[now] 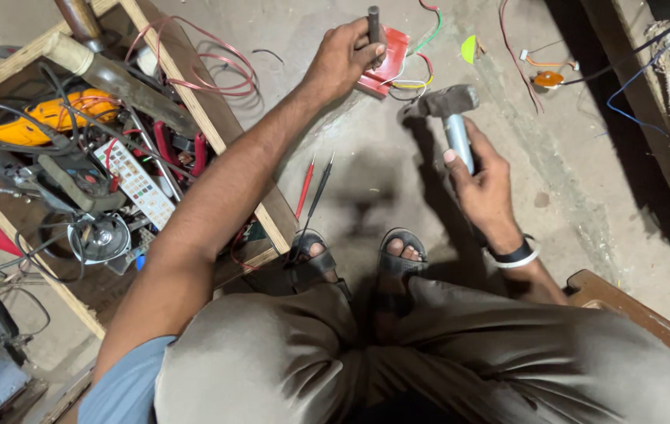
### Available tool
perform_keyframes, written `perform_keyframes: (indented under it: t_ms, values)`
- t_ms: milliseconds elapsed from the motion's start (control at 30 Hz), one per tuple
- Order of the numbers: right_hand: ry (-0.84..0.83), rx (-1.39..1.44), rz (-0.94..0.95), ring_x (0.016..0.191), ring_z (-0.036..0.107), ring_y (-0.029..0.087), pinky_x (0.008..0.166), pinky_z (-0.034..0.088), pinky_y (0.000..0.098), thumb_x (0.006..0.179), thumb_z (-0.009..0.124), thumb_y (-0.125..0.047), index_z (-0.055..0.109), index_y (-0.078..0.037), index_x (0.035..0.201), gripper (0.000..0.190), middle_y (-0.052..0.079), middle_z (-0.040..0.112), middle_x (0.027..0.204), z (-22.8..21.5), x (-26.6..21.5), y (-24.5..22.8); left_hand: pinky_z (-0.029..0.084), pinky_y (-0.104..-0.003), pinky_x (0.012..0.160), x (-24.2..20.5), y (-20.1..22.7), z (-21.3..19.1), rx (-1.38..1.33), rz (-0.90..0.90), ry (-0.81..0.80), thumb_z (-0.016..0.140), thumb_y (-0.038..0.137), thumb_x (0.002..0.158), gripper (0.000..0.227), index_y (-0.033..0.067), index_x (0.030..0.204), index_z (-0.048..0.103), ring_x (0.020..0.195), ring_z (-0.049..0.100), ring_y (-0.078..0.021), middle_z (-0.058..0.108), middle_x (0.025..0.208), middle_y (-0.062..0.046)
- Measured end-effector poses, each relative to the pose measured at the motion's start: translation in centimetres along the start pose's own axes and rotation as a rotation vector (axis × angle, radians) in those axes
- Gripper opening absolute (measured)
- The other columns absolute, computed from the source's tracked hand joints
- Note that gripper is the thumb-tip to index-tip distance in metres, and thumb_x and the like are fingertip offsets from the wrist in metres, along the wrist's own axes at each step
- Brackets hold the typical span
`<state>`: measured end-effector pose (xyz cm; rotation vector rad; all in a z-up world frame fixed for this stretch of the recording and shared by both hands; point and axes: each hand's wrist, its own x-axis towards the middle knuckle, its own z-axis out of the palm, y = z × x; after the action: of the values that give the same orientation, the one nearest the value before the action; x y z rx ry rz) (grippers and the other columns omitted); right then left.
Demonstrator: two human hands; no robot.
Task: The person sits cross-legged on a chair and repeatedly hammers a metal rod into a red electrical component placed on the floor. They adjust the component and rod between strikes, using a hammer in the right hand and holding the component with the left.
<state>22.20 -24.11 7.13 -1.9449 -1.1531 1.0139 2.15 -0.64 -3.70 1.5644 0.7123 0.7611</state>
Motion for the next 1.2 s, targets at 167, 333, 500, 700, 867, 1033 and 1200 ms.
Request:
perform_keyframes:
  t_ms: [167, 333, 500, 700, 867, 1033, 1200]
  values:
    - [0.159, -0.3, -0.464, 0.099, 0.063, 0.02, 0.086, 0.051, 0.0328, 0.112, 0.071, -0.018, 0.055, 0.004, 0.144, 0.042, 0.013, 0.064, 0.116, -4.5, 0.9, -4.8, 0.053, -0.045, 0.07, -1.1, 2.0, 0.1, 0.379, 0.106, -0.066, 0.071, 0.013, 0.099, 0.017, 0.0023, 0.106, 0.06, 0.081, 0.069, -0.0369, 0.07, 0.085, -0.018]
    - [0.44, 0.28, -0.645, 0.067, 0.06, 0.015, 0.063, 0.051, 0.0296, 0.104, 0.066, -0.033, 0.038, -0.001, 0.149, 0.062, 0.007, 0.067, 0.09, -5.9, 2.5, -8.0, 0.051, -0.051, 0.07, -1.0, 3.3, 0.2, 0.48, 0.25, -0.069, 0.071, 0.013, 0.097, 0.014, 0.0037, 0.105, 0.063, 0.084, 0.067, -0.0418, 0.071, 0.089, -0.019]
    - [0.244, -0.224, -0.441, 0.112, 0.067, 0.037, 0.103, 0.051, 0.0427, 0.111, 0.062, -0.018, 0.05, 0.004, 0.149, 0.045, 0.024, 0.07, 0.12, 0.5, 5.1, -4.2, 0.051, -0.05, 0.069, -1.1, 3.9, 0.3, 0.483, 0.239, -0.083, 0.07, 0.012, 0.097, 0.016, 0.0041, 0.11, 0.065, 0.081, 0.067, -0.0407, 0.072, 0.088, -0.017]
    - [-0.271, -0.115, -0.161, 0.13, 0.064, 0.027, 0.108, 0.047, 0.0378, 0.099, 0.068, -0.02, 0.056, -0.002, 0.145, 0.051, 0.019, 0.067, 0.137, 4.1, 1.5, -0.3, 0.055, -0.038, 0.072, -0.8, 4.9, -0.2, 0.208, 0.088, -0.087, 0.067, 0.005, 0.093, 0.024, 0.0034, 0.117, 0.066, 0.076, 0.07, -0.0216, 0.071, 0.083, -0.01]
    - [-0.149, -0.191, 0.176, 0.078, 0.062, 0.036, 0.073, 0.052, 0.0435, 0.095, 0.071, -0.016, 0.059, -0.008, 0.15, 0.056, 0.017, 0.074, 0.115, -1.1, 0.6, -3.7, 0.051, -0.038, 0.071, -1.2, 3.9, 0.0, 0.272, -0.022, -0.149, 0.071, 0.009, 0.098, 0.015, 0.0011, 0.109, 0.066, 0.072, 0.064, -0.0228, 0.068, 0.079, -0.011]
    - [0.303, 0.092, -0.469, 0.073, 0.059, 0.017, 0.065, 0.047, 0.031, 0.11, 0.059, -0.025, 0.055, 0.003, 0.115, 0.028, 0.008, 0.061, 0.089, -8.6, 4.0, -9.1, 0.052, -0.037, 0.069, -0.8, 4.1, 0.0, 0.185, 0.006, -0.139, 0.068, 0.006, 0.095, 0.017, 0.0034, 0.112, 0.066, 0.071, 0.065, -0.021, 0.07, 0.079, -0.008]
    - [0.456, -0.163, -0.523, 0.068, 0.057, 0.021, 0.065, 0.047, 0.0331, 0.114, 0.067, -0.02, 0.057, 0.005, 0.128, 0.03, 0.011, 0.061, 0.091, -4.1, 8.8, -7.5, 0.05, -0.041, 0.067, -0.8, 4.6, -0.1, 0.282, 0.009, -0.127, 0.071, 0.009, 0.096, 0.021, 0.0035, 0.116, 0.068, 0.068, 0.063, -0.0263, 0.067, 0.076, -0.015]
